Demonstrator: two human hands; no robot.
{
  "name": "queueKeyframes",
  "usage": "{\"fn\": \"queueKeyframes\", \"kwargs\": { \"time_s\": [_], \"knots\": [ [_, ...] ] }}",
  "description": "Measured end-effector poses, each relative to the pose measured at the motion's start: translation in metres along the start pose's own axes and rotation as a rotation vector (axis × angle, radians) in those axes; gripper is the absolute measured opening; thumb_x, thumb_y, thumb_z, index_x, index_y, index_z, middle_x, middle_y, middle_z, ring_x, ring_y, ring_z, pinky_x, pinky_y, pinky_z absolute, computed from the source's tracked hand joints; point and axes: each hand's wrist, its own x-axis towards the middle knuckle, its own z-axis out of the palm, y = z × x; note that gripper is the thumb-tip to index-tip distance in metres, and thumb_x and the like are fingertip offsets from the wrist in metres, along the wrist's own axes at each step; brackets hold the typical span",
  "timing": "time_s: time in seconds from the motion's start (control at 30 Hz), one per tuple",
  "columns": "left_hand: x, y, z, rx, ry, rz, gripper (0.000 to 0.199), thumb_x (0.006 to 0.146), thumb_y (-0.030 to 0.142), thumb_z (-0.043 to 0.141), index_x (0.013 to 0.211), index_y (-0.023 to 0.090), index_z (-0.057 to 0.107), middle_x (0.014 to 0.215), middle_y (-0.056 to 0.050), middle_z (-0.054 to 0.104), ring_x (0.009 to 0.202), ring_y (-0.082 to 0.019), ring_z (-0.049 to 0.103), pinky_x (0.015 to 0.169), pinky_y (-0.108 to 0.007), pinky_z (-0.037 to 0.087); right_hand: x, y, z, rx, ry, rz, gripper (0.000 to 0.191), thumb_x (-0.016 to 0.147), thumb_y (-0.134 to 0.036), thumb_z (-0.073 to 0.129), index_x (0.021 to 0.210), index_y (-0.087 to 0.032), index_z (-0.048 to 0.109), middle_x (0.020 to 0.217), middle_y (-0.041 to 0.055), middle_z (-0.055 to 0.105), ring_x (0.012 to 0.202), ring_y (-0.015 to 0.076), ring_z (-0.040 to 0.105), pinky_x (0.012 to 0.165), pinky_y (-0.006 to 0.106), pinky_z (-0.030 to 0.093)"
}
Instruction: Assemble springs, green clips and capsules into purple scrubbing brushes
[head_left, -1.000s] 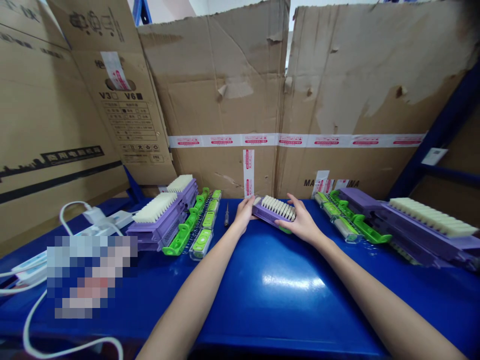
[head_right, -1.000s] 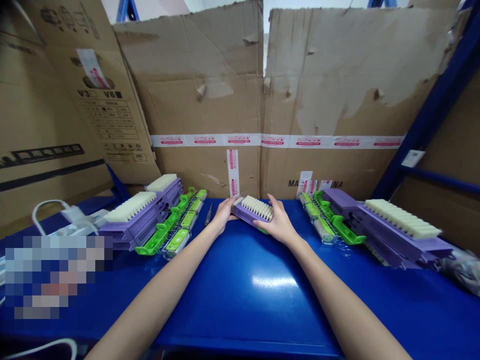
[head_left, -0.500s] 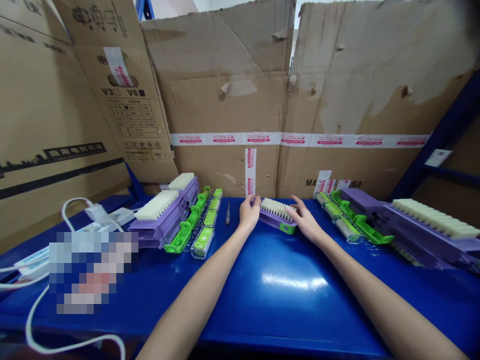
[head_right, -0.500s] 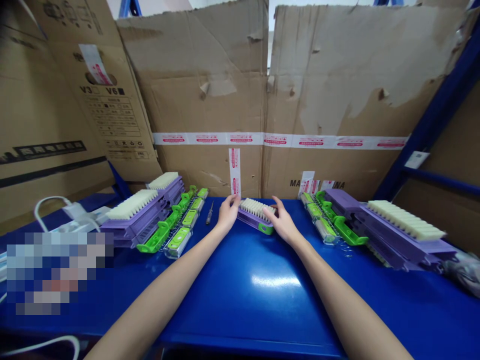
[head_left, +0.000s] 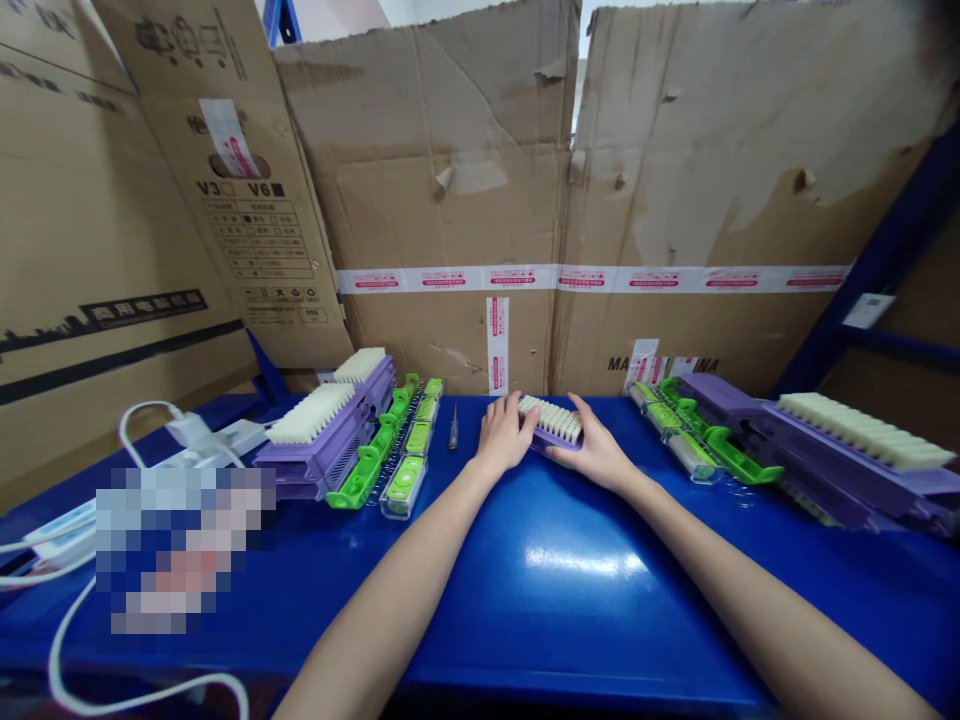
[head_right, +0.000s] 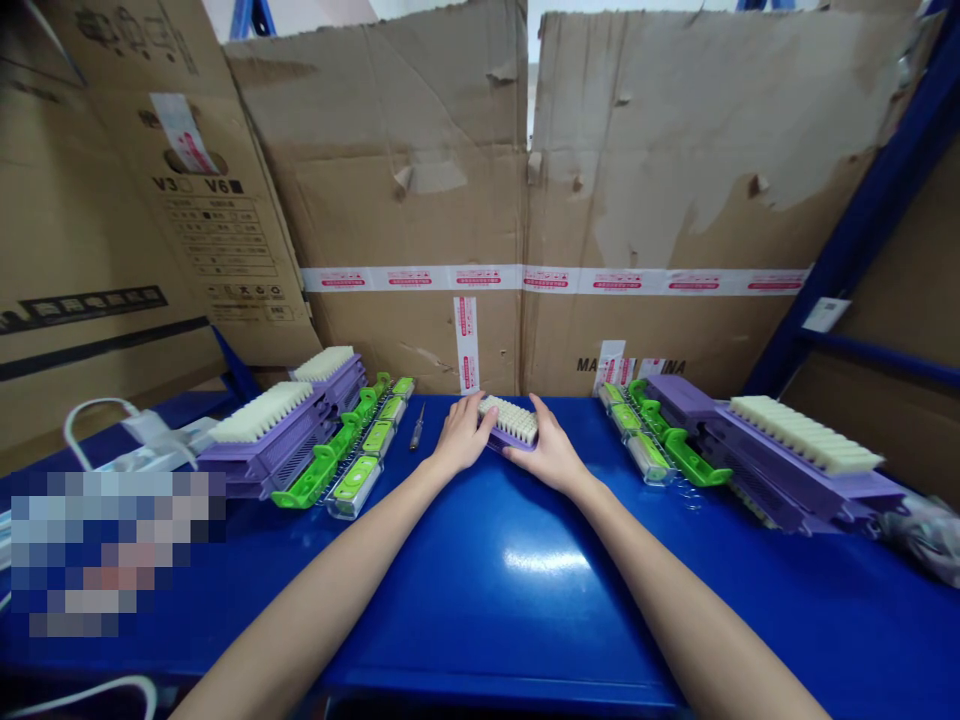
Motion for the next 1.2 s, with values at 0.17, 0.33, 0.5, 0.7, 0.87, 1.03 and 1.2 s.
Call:
{"fn": "queueKeyframes", "kwargs": {
  "time_s": [0.17,0.33,0.5,0.7,0.87,1.03,1.2],
  "knots": [
    [-0.002,0.002,0.001,0.050,0.022,0.105,0.056,0.086,0.047,0.041,0.132,0.016,0.038,0.136,-0.017,0.040,0.127,-0.030,0.034,0.106,-0.045,0.024,0.004,-0.002,0.003,0.105,0.137,0.168,0.094,0.059,-0.049,0.071,0.137,-0.016,0.032,0.129,0.0149,0.049,0.116,0.0290,0.050,0.099,0.045,0.038],
    [-0.003,0.001,0.006,0.070,0.081,0.155,0.060,0.086,0.049,0.042,0.136,0.017,0.032,0.142,-0.016,0.028,0.133,-0.030,0.026,0.108,-0.045,0.022,0.009,-0.002,0.001,0.272,0.309,0.304,0.082,0.061,-0.055,0.068,0.129,-0.015,0.044,0.116,0.0128,0.058,0.104,0.0269,0.057,0.091,0.042,0.044],
    [-0.002,-0.002,0.008,-0.011,0.050,0.111,0.064,0.085,0.051,0.042,0.138,0.018,0.029,0.144,-0.017,0.022,0.134,-0.031,0.025,0.109,-0.045,0.023,0.012,-0.004,-0.004,0.413,0.415,0.373,0.070,0.062,-0.057,0.067,0.117,-0.016,0.054,0.111,0.0121,0.062,0.101,0.0261,0.060,0.088,0.038,0.048],
    [-0.003,-0.002,0.007,-0.056,0.025,0.100,0.065,0.086,0.052,0.040,0.139,0.018,0.025,0.145,-0.018,0.020,0.133,-0.031,0.029,0.108,-0.045,0.026,0.011,-0.009,-0.006,0.449,0.404,0.415,0.066,0.063,-0.053,0.067,0.115,-0.014,0.056,0.112,0.0112,0.062,0.103,0.0270,0.059,0.093,0.040,0.046],
    [-0.004,-0.001,0.007,-0.062,-0.005,0.147,0.067,0.086,0.051,0.041,0.141,0.018,0.019,0.146,-0.018,0.016,0.135,-0.030,0.024,0.109,-0.045,0.024,0.008,-0.017,-0.010,0.597,0.395,0.501,0.064,0.067,-0.055,0.061,0.118,-0.017,0.054,0.108,0.0103,0.063,0.095,0.0279,0.062,0.077,0.041,0.055],
    [-0.002,0.000,0.007,-0.133,0.030,0.220,0.069,0.085,0.047,0.047,0.141,0.018,0.019,0.146,-0.017,0.022,0.137,-0.026,0.020,0.112,-0.043,0.019,0.005,-0.022,-0.013,0.739,0.353,0.623,0.055,0.071,-0.057,0.054,0.112,-0.020,0.053,0.104,0.0081,0.063,0.084,0.0233,0.063,0.063,0.038,0.058],
    [0.005,-0.003,0.010,-0.346,0.132,0.046,0.076,0.078,0.045,0.059,0.139,0.017,0.021,0.142,-0.017,0.033,0.132,-0.025,0.032,0.108,-0.040,0.026,0.005,-0.031,-0.019,0.935,0.106,0.741,0.040,0.080,-0.051,0.043,0.108,-0.023,0.051,0.077,0.0031,0.064,0.065,0.0175,0.063,0.055,0.033,0.055]
  ]
}}
